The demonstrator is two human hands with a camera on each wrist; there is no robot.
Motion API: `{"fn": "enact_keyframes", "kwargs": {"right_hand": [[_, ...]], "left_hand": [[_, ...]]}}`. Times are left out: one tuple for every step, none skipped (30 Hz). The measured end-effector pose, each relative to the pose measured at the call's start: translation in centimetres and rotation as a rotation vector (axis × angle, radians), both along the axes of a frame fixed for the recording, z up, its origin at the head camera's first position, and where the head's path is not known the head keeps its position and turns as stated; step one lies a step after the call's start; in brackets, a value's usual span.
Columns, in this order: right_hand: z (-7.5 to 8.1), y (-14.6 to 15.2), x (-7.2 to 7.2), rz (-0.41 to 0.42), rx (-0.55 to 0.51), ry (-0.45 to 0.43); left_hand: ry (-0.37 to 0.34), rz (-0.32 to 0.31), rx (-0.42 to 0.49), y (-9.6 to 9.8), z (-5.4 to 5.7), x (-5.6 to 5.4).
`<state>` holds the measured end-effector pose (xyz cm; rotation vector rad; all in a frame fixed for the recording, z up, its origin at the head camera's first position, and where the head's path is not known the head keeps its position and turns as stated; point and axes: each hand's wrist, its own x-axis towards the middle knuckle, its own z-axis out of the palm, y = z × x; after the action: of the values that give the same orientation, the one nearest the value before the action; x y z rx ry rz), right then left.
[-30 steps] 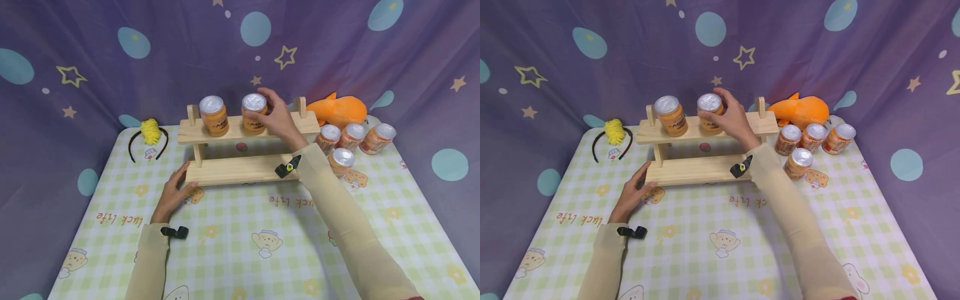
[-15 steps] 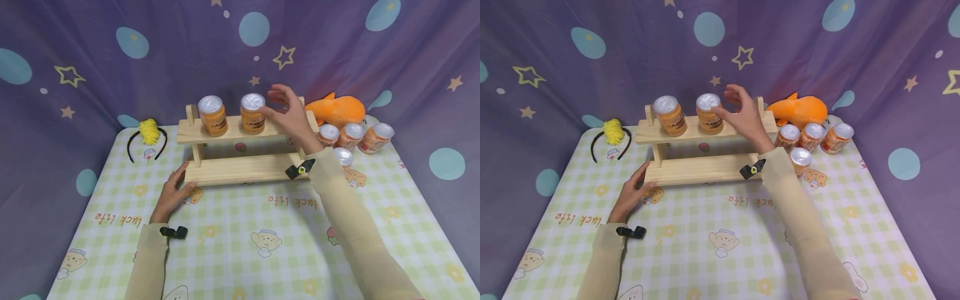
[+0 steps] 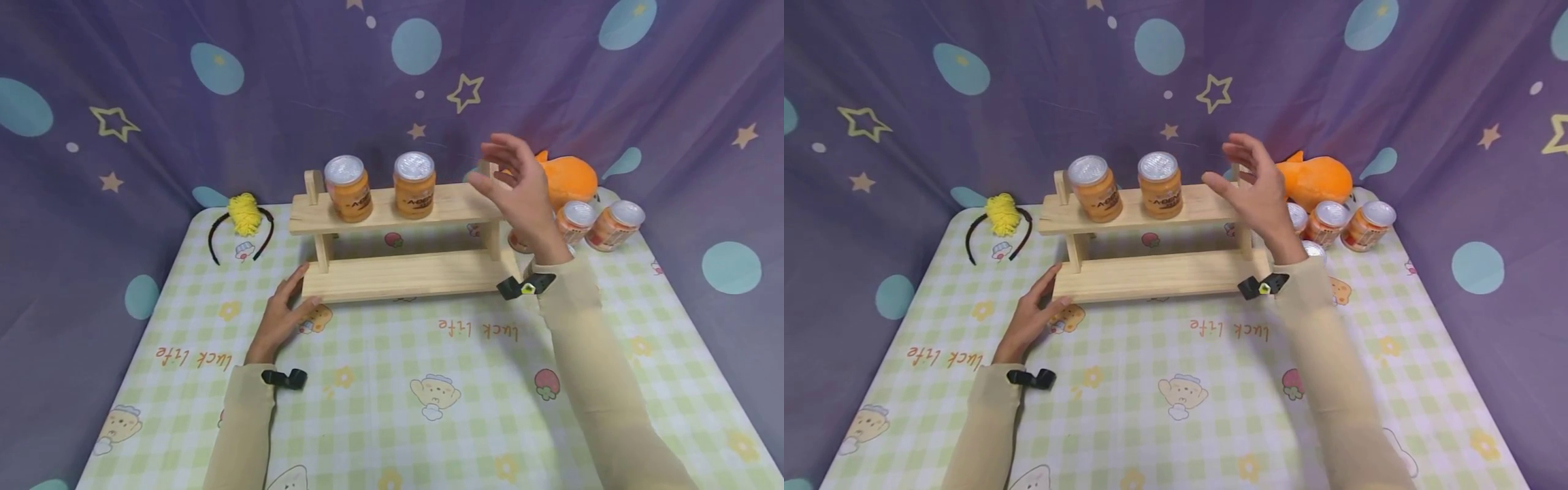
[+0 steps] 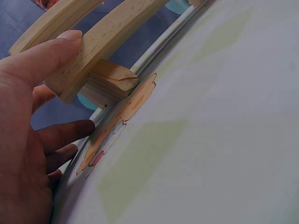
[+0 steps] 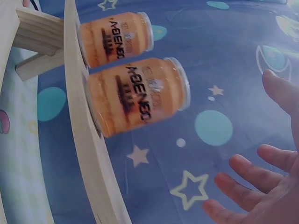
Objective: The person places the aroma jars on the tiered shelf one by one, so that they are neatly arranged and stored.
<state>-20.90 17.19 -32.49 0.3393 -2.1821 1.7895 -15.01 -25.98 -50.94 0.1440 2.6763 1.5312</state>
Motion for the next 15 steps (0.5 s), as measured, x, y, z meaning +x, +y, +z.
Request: {"fn": "enact_keyframes", "kwargs": {"right_hand": [[0.0, 0.3, 0.2, -0.005, 0.0, 0.009], [0.0, 0.6, 0.5, -0.011, 0.004, 0.017], [0.0, 0.9, 0.7, -0.016, 0.005, 0.024], [0.0, 1.2, 1.0, -0.023, 0.011, 0.034], [0.0, 1.5, 1.2, -0.032, 0.017, 0.041], [0.0, 1.7, 1.4, -0.042, 0.017, 0.041], [0.0, 1.9, 1.6, -0.052, 0.015, 0.042], [0.0, 2.2, 1.9, -0.062, 0.012, 0.039], [0.0, 2.4, 2.1, -0.068, 0.004, 0.036], [-0.1, 2.7, 2.3, -0.075, -0.003, 0.031], [-0.2, 2.9, 2.5, -0.076, -0.022, 0.025], [-0.3, 3.2, 2.7, -0.074, -0.043, 0.023], [-0.5, 3.5, 2.9, -0.073, -0.058, 0.023], [-0.7, 3.8, 3.0, -0.074, -0.071, 0.027], [-0.9, 4.2, 3.2, -0.075, -0.084, 0.03]], "left_hand": [[-0.004, 0.003, 0.001, 0.0, 0.1, 0.0], [-0.008, 0.004, -0.002, 0.1, 0.2, 0.0], [-0.013, 0.005, -0.004, 0.1, 0.2, 0.0], [-0.017, 0.005, -0.006, 0.1, 0.3, 0.0], [-0.021, 0.006, -0.006, 0.1, 0.4, 0.0], [-0.024, 0.007, -0.005, 0.1, 0.4, 0.0], [-0.027, 0.007, -0.006, 0.1, 0.4, -0.1], [-0.032, 0.008, -0.01, 0.1, 0.4, -0.1], [-0.036, 0.009, -0.01, 0.1, 0.4, -0.1], [-0.04, 0.01, -0.01, 0.1, 0.3, -0.1], [-0.044, 0.011, -0.011, 0.1, 0.3, -0.2], [-0.05, 0.014, -0.011, 0.1, 0.3, -0.2], [-0.057, 0.015, -0.011, 0.1, 0.3, -0.2], [-0.062, 0.016, -0.01, 0.2, 0.3, -0.2], [-0.059, 0.014, -0.005, 0.2, 0.3, -0.2]]}}
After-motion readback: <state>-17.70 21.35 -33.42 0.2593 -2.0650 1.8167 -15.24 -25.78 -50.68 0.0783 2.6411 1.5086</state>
